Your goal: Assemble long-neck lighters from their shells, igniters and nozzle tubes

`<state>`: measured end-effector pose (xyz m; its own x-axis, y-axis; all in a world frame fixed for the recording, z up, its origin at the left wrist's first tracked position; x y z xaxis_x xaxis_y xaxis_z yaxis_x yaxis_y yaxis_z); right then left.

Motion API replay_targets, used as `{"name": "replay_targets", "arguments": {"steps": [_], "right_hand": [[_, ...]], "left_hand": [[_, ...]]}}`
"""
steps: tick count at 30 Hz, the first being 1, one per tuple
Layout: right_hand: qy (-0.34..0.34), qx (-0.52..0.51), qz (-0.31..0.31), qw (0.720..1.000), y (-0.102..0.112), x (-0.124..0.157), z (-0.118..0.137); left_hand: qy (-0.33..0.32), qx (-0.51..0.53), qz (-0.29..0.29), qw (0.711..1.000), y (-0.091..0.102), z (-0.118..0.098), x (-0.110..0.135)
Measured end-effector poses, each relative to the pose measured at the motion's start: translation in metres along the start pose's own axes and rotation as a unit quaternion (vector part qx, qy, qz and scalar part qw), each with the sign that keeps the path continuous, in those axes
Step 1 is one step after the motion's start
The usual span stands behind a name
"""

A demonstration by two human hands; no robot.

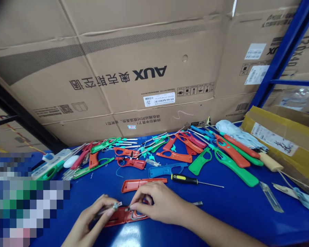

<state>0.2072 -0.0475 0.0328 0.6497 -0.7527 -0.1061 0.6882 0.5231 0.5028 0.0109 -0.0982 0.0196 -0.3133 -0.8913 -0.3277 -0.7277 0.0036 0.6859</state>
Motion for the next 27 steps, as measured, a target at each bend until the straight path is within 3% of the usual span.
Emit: {"name": "replay_targets", "arguments": {"steps": [7, 18, 27], "right_hand": [[-0.010, 0.006, 0.010, 1.000, -0.003, 0.000, -0.002], [0.006, 0.008, -0.005, 1.000, -0.006, 0.000, -0.003], [0.015, 0.013, -0.016, 1.000, -0.004, -0.001, -0.001]], "left_hand": [[-0.036, -0.065, 0.056, 0.996, -0.013, -0.006, 0.003], [-0.044, -0.091, 0.067, 0.993, -0.010, -0.020, 0.000], [-0.052, -0.093, 0.073, 0.992, -0.011, -0.017, 0.000]]}}
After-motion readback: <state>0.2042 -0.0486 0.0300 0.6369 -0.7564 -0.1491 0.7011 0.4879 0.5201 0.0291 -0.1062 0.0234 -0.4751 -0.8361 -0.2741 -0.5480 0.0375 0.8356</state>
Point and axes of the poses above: each hand's wrist, its own x-axis away from the middle knuckle, its own y-axis out of the back of the hand, z = x × y, the point moved 4 cm from there along -x, towards the middle knuckle, and after that the axes turned 6 degrees about -y, right-handed, at the moved point
